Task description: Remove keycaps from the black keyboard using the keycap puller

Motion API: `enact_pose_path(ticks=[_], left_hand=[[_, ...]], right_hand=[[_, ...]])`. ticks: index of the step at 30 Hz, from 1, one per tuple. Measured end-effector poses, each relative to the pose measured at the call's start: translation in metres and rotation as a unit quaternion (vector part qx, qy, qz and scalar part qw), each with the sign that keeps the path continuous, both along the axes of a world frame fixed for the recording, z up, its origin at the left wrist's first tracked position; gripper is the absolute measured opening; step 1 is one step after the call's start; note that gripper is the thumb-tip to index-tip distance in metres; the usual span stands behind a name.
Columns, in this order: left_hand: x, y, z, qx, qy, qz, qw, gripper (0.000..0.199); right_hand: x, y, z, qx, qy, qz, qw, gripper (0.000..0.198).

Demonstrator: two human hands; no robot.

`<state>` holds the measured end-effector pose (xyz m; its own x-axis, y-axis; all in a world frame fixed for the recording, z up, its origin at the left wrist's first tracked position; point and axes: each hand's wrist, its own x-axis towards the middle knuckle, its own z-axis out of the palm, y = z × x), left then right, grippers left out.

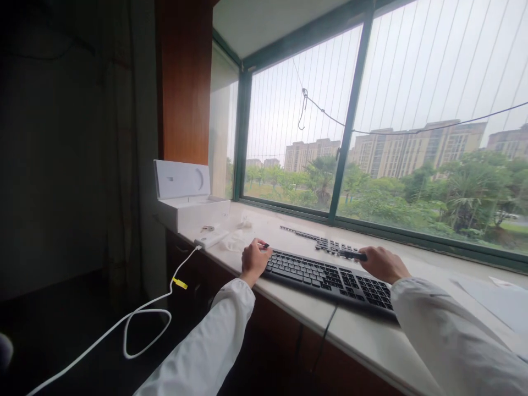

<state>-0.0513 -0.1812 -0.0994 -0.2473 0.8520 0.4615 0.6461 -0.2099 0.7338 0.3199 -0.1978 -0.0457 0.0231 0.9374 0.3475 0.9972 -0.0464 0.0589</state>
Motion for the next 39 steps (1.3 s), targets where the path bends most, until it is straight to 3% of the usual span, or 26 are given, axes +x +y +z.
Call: enact_pose_path(ticks=[6, 12, 16, 21, 24, 30, 33, 39], left_hand=[[0.000, -0.001, 0.002, 0.046, -0.031, -0.013, 0.998, 0.014], [0.005, 0.009, 0.018, 0.045, 0.071, -0.051, 0.995, 0.016], [0.017, 0.040, 0.041, 0.027, 0.177, -0.059, 0.982, 0.016], [0.043, 0.100, 0.058, -0.066, 0.258, -0.091, 0.960, 0.019], [0.061, 0.128, 0.060, -0.073, 0.322, -0.104, 0.938, 0.018], [0.085, 0.156, 0.053, 0.050, 0.403, -0.127, 0.905, 0.019], [0.090, 0.166, 0.052, 0.078, 0.425, -0.142, 0.891, 0.017], [0.097, 0.196, 0.052, -0.017, 0.421, -0.118, 0.899, 0.019]], right_hand=[[0.054, -0.027, -0.027, 0.029, 0.052, -0.079, 0.995, 0.031], [0.057, -0.029, -0.016, 0.051, 0.074, -0.103, 0.991, 0.036], [0.040, -0.033, -0.013, 0.031, 0.054, -0.090, 0.994, 0.034], [0.031, -0.035, -0.014, 0.026, 0.045, -0.080, 0.995, 0.032], [0.033, -0.034, -0.014, 0.031, 0.038, -0.085, 0.995, 0.032], [0.037, -0.032, -0.013, 0.043, 0.016, -0.075, 0.996, 0.032], [0.035, -0.031, -0.012, 0.052, 0.009, -0.072, 0.996, 0.033], [0.031, -0.030, -0.013, 0.036, 0.014, -0.065, 0.997, 0.030]])
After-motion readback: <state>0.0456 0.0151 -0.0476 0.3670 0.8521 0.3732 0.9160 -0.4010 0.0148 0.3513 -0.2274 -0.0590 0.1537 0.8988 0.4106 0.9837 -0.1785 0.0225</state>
